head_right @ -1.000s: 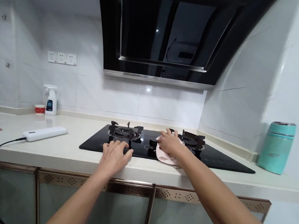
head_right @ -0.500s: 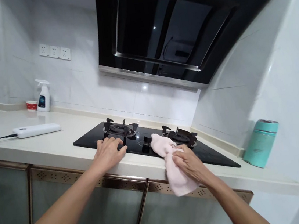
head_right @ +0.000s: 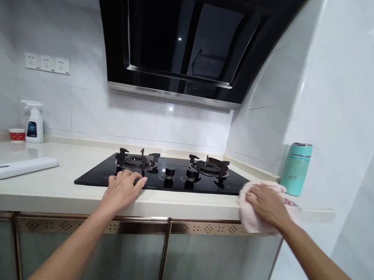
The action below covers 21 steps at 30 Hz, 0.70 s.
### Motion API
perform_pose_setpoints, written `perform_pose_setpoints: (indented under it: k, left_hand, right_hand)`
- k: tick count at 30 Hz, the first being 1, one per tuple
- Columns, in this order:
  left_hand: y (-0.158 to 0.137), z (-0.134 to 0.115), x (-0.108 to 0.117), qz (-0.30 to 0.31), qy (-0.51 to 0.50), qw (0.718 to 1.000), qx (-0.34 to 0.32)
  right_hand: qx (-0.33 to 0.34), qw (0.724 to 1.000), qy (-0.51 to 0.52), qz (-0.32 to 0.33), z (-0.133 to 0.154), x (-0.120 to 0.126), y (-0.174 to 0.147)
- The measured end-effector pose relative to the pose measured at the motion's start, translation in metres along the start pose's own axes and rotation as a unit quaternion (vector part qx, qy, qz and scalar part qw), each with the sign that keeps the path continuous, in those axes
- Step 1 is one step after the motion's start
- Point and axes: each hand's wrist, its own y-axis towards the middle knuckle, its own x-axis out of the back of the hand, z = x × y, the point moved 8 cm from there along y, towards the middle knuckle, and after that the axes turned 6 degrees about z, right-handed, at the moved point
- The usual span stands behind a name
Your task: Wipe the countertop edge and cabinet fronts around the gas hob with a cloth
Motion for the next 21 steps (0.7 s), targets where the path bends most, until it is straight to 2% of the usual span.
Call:
perform_pose_setpoints:
  k: [3,7,9,11,14,16,18,21]
  left_hand:
    - [0.001,0.001,0.001,0.017,-0.012,1.000,0.002]
    - [0.004,0.007,-0.001,0.028,-0.007,1.000,0.010]
    - [0.005,0.010,-0.002,0.034,0.004,0.999,0.012]
    - [0.006,0.012,-0.002,0.038,0.011,0.999,0.013]
    - [0.005,0.015,0.000,0.047,0.010,0.999,0.023]
    - [0.005,0.014,0.001,0.050,0.019,0.998,0.021]
    - [0.005,0.012,0.001,0.048,0.034,0.998,0.013]
    - [0.007,0.011,-0.001,0.048,0.036,0.998,0.010]
  right_hand:
    - [0.077,0.996,0.036,0.006,0.107,-0.010,0.001]
    - [0.171,0.984,0.023,-0.054,0.252,-0.023,-0.005]
    - [0.199,0.975,0.012,-0.100,0.308,-0.031,-0.008]
    - [0.205,0.968,0.020,-0.141,0.343,-0.036,-0.009]
    - [0.227,0.958,0.030,-0.172,0.360,-0.037,-0.011]
    - [0.259,0.950,0.022,-0.175,0.349,-0.035,-0.014]
    - [0.268,0.946,0.012,-0.183,0.318,-0.031,-0.018]
    - [0.206,0.961,0.000,-0.186,0.239,-0.031,-0.021]
